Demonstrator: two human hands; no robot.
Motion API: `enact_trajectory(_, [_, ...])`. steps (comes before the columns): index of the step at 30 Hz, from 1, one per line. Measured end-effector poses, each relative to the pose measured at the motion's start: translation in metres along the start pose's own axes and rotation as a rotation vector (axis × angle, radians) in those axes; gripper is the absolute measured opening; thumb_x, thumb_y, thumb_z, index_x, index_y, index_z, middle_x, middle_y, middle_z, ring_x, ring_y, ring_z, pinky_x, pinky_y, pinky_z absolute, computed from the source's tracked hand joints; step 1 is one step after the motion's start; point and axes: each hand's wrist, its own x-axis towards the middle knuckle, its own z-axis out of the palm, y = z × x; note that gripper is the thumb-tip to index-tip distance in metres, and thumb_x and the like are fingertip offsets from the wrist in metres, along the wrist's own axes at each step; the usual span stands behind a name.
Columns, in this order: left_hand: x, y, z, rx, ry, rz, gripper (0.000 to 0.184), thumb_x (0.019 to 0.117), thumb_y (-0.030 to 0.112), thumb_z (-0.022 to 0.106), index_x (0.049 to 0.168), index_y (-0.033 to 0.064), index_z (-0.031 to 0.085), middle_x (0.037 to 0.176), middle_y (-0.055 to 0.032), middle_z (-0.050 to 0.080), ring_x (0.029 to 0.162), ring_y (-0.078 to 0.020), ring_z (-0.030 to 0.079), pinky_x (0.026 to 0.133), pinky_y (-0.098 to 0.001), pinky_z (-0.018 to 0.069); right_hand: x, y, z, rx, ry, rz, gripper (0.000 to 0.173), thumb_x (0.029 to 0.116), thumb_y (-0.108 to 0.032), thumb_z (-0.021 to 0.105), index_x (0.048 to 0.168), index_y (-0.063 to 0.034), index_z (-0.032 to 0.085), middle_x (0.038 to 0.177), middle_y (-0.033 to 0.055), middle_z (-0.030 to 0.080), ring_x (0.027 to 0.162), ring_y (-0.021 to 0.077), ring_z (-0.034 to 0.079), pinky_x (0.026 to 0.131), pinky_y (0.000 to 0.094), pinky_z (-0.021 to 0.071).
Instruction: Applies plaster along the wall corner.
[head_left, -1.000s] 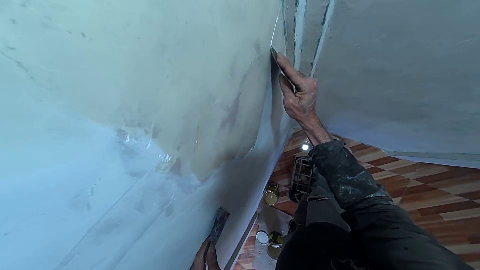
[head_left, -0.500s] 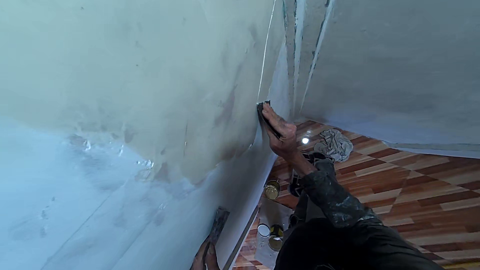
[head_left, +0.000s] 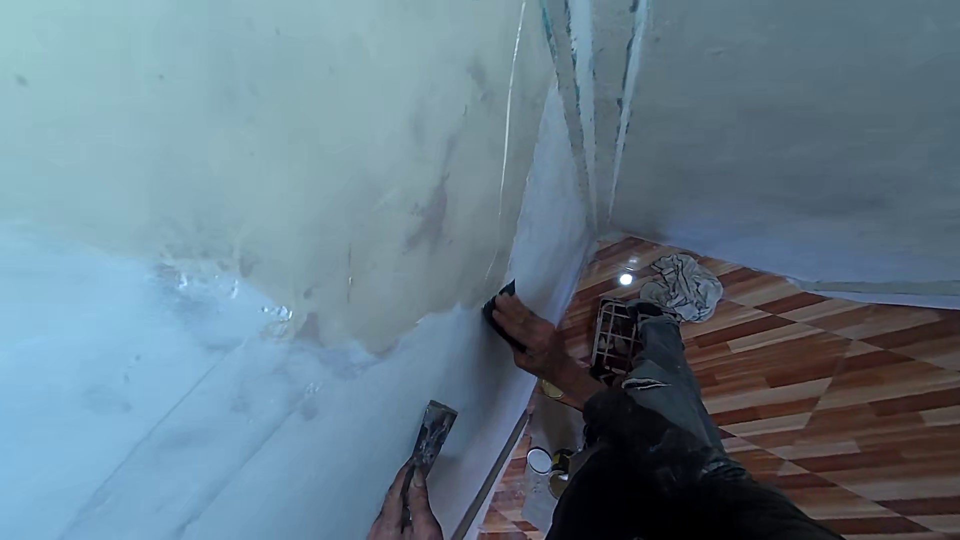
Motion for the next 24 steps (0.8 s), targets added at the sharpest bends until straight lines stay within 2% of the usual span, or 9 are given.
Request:
enact_trajectory(2, [0.0,0.001,0.001,0.013,0.002,0.008,0.031,0.104,0.019,0.056,0.104,-0.0077,0.071,0.09,-0.003,0.075,0.086,0.0076,0.068,0.082,-0.015,0.0565,-0.011,-0.002,-0.015,0.012,-0.104,-0.023,0.037,0.0905,0.002,0.053,0.122,0.0,0.073,0.129,0.0185,0.07,0.127,0.0327,0.064,0.114,0.0486,0.0467])
enact_trajectory(4, [0.0,0.001,0.002,0.008,0.0,0.012,0.029,0.1025,0.015,0.056,0.103,-0.0109,0.07,0.089,-0.006,0.075,0.085,0.0071,0.068,0.082,-0.015,0.0566,0.002,-0.006,-0.048,-0.015,-0.163,-0.031,0.035,0.0944,-0.001,0.051,0.121,-0.0009,0.073,0.127,0.015,0.072,0.124,0.0279,0.067,0.111,0.046,0.0493])
enact_trajectory(5, [0.001,-0.001,0.002,0.008,0.001,0.018,0.029,0.1019,0.014,0.056,0.103,-0.0118,0.07,0.089,-0.007,0.075,0.084,0.0067,0.068,0.082,-0.015,0.0566,0.021,-0.011,-0.066,-0.044,-0.134,0.002,0.033,0.0966,-0.002,0.051,0.12,-0.0002,0.074,0.124,0.0142,0.074,0.119,0.026,0.07,0.107,0.0434,0.0532])
enact_trajectory(7, [0.0,-0.003,0.002,0.021,0.015,0.016,0.03,0.1009,0.014,0.057,0.102,-0.0125,0.07,0.088,-0.0106,0.075,0.083,0.0043,0.069,0.081,-0.0158,0.0566,0.079,-0.02,-0.103,-0.126,-0.003,0.099,0.033,0.0936,-0.001,0.054,0.119,0.0012,0.075,0.113,0.0154,0.077,0.1,0.0259,0.076,0.088,0.0422,0.0614])
enact_trajectory(8, [-0.001,-0.003,0.002,0.036,0.021,0.014,0.03,0.1005,0.014,0.057,0.102,-0.0124,0.071,0.088,-0.0127,0.075,0.082,0.0025,0.069,0.081,-0.0167,0.0565,0.112,-0.026,-0.123,-0.134,0.036,0.143,0.035,0.094,0.0,0.055,0.125,0.0022,0.072,0.11,0.0184,0.076,0.092,0.0281,0.076,0.082,0.0438,0.0614])
enact_trajectory(10, [-0.002,-0.003,0.003,0.052,0.027,0.015,0.03,0.0998,0.015,0.058,0.101,-0.0114,0.072,0.087,-0.014,0.075,0.082,0.0016,0.07,0.081,-0.0167,0.0562,0.173,-0.042,-0.156,-0.153,0.07,0.172,0.037,0.1021,-0.004,0.054,0.138,-0.0007,0.063,0.113,0.0212,0.073,0.088,0.0287,0.072,0.079,0.0427,0.0587])
enact_trajectory(11, [-0.002,-0.003,0.003,0.056,0.029,0.012,0.03,0.0992,0.015,0.058,0.101,-0.0111,0.072,0.087,-0.0147,0.075,0.081,0.0009,0.07,0.081,-0.017,0.0563,0.202,-0.046,-0.164,-0.17,0.102,0.147,0.037,0.1035,-0.005,0.053,0.139,-0.0019,0.062,0.113,0.021,0.072,0.09,0.028,0.072,0.082,0.0413,0.0581])
enact_trajectory(15, [-0.002,-0.003,0.005,0.066,0.047,-0.013,0.029,0.0984,0.015,0.058,0.102,-0.0108,0.073,0.086,-0.0168,0.075,0.079,-0.0011,0.07,0.079,-0.0171,0.056,0.295,-0.034,-0.164,-0.13,0.251,0.042,0.035,0.1003,-0.003,0.051,0.13,0.0002,0.069,0.114,0.0171,0.075,0.102,0.0215,0.074,0.093,0.0372,0.0571])
enact_trajectory(24, [-0.001,-0.003,0.006,0.03,0.06,-0.016,0.029,0.0985,0.016,0.058,0.101,-0.0093,0.074,0.085,-0.0143,0.075,0.078,0.0004,0.07,0.078,-0.017,0.0562,0.325,-0.035,-0.151,-0.17,0.219,0.036,0.036,0.0997,-0.002,0.051,0.131,-0.0014,0.069,0.115,0.0168,0.075,0.105,0.0231,0.073,0.096,0.0377,0.0549])
